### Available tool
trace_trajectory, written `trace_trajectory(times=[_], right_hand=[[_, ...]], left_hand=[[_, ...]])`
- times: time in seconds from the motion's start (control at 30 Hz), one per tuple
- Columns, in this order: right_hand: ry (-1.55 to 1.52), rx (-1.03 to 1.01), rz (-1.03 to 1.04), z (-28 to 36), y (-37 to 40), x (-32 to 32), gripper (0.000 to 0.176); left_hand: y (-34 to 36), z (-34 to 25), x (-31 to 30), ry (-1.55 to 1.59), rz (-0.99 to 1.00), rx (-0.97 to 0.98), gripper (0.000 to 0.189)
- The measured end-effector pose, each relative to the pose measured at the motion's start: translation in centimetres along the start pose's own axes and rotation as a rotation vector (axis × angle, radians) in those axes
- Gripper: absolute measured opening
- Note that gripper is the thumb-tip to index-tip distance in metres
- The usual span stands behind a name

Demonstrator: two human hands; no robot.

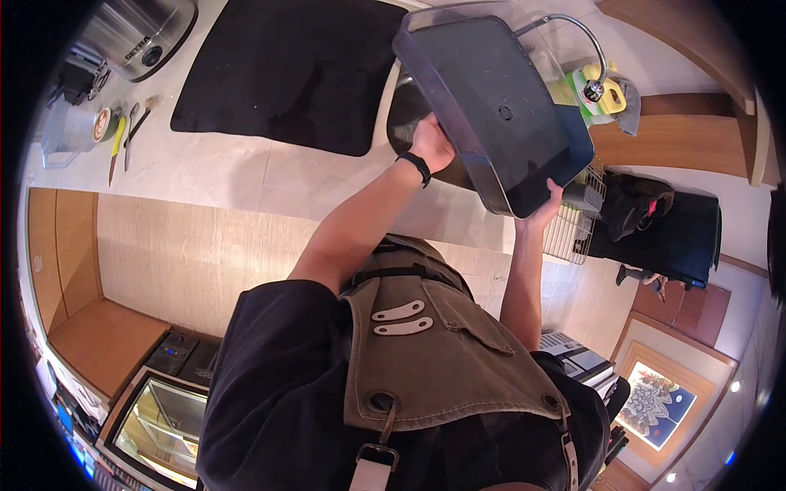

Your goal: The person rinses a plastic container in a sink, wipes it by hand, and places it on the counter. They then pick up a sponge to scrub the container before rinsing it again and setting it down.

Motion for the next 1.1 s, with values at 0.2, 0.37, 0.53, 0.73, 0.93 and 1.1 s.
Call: trace_trajectory(times=[0.2, 0.37, 0.53, 0.73, 0.93, 1.1], right_hand=[[0.072, -0.069, -0.048, 0.7, 0.5, 0.4, 0.057], [0.06, -0.111, -0.028, 1.2, 0.5, 0.2, 0.056], [0.056, -0.087, -0.044, 0.9, 0.3, -1.0, 0.058], [0.079, -0.147, -0.044, 2.0, 1.8, 1.5, 0.063], [0.112, -0.191, -0.017, 2.0, 1.9, 1.4, 0.066], [0.115, -0.185, -0.031, 1.6, 1.9, 1.0, 0.064]], left_hand=[[-2.8, 2.3, 0.8, 0.101, 0.175, -0.137, 0.05], [-3.0, 2.4, 0.2, 0.051, 0.115, -0.096, 0.048], [-2.7, 1.4, -1.1, -0.04, 0.008, 0.01, 0.04], [-3.5, 1.5, -4.8, -0.102, -0.114, 0.046, 0.035], [-0.8, 0.9, -1.1, 0.089, -0.162, 0.035, 0.043], [-1.0, 0.7, -0.2, 0.148, -0.126, 0.037, 0.048]])
Point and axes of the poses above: each hand's wrist, its own y-axis away from the middle knuckle, its own x-axis out of the palm, z = x × y, the point moved 8 cm from there along -y, towards the middle knuckle, and after that the axes turned 3 degrees about -z, right-handed, at the moved point
